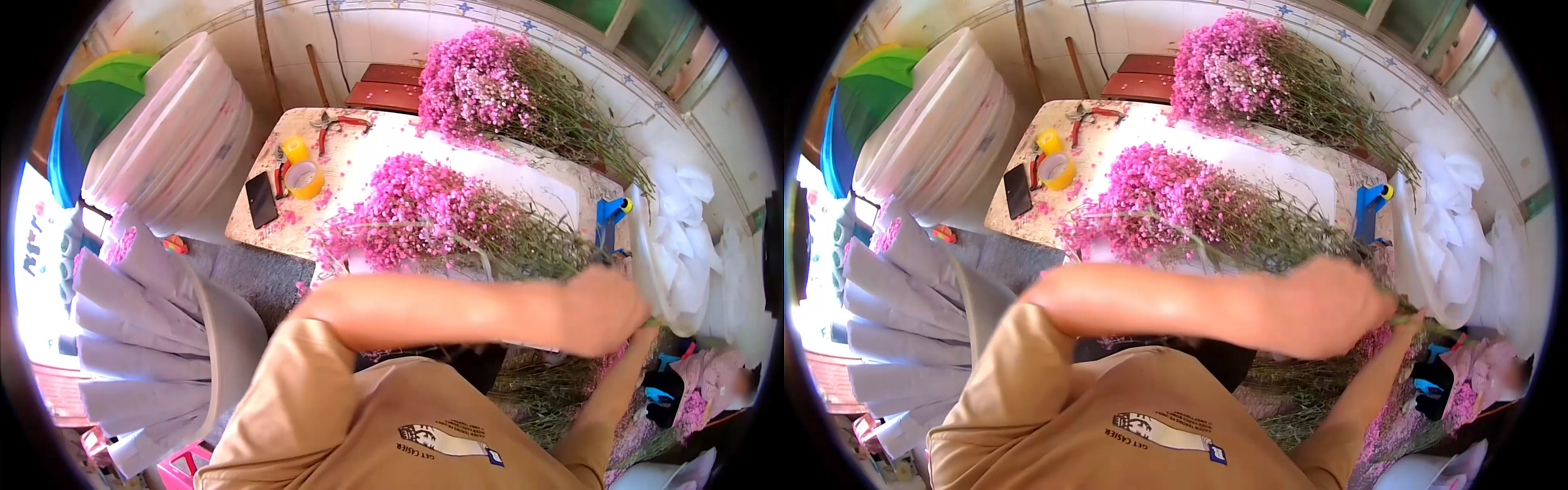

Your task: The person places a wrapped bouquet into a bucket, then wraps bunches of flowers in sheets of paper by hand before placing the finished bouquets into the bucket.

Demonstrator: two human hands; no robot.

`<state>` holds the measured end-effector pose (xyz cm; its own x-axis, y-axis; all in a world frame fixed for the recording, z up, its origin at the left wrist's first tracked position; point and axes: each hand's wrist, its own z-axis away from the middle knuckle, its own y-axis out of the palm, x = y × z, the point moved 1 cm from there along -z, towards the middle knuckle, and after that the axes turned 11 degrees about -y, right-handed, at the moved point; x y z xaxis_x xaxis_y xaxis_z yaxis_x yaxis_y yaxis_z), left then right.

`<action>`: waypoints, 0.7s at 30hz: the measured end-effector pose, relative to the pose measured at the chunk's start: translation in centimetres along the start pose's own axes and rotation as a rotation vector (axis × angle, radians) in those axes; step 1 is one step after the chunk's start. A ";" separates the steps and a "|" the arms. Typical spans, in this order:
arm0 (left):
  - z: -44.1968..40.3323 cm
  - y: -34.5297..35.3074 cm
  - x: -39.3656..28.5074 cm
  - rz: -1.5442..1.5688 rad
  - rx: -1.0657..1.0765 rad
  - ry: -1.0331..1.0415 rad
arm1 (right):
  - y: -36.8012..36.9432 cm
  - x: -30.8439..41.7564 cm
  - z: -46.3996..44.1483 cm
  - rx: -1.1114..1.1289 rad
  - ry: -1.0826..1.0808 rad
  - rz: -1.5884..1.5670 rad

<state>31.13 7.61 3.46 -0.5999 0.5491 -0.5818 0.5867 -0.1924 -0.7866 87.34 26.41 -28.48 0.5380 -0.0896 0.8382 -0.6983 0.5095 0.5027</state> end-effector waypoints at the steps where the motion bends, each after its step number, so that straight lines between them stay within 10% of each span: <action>1: 0.8 -5.0 -0.4 0.026 0.021 0.006 | 2.4 -0.1 2.5 -0.092 -0.047 0.231; 6: 5.2 -20.5 3.7 0.044 -0.544 0.053 | 8.3 -1.1 8.5 -0.273 -0.515 1.577; 9: 11.1 -27.2 7.5 -0.128 -0.783 -0.112 | 12.2 -4.1 11.8 -0.019 -0.988 1.327; 16: 27.0 -37.8 14.0 -0.605 -1.145 -0.464 | 26.3 -10.6 23.6 0.470 -1.174 1.203; 21: 25.8 -42.8 12.9 -0.883 -1.304 -0.279 | 25.5 -14.6 22.7 0.496 -1.046 1.543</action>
<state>-15.74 1.94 24.25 -0.9778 -0.0804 -0.1937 -0.0279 0.9653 -0.2598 50.98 21.27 -23.12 -0.9031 -0.3632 0.2291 -0.3741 0.4034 -0.8350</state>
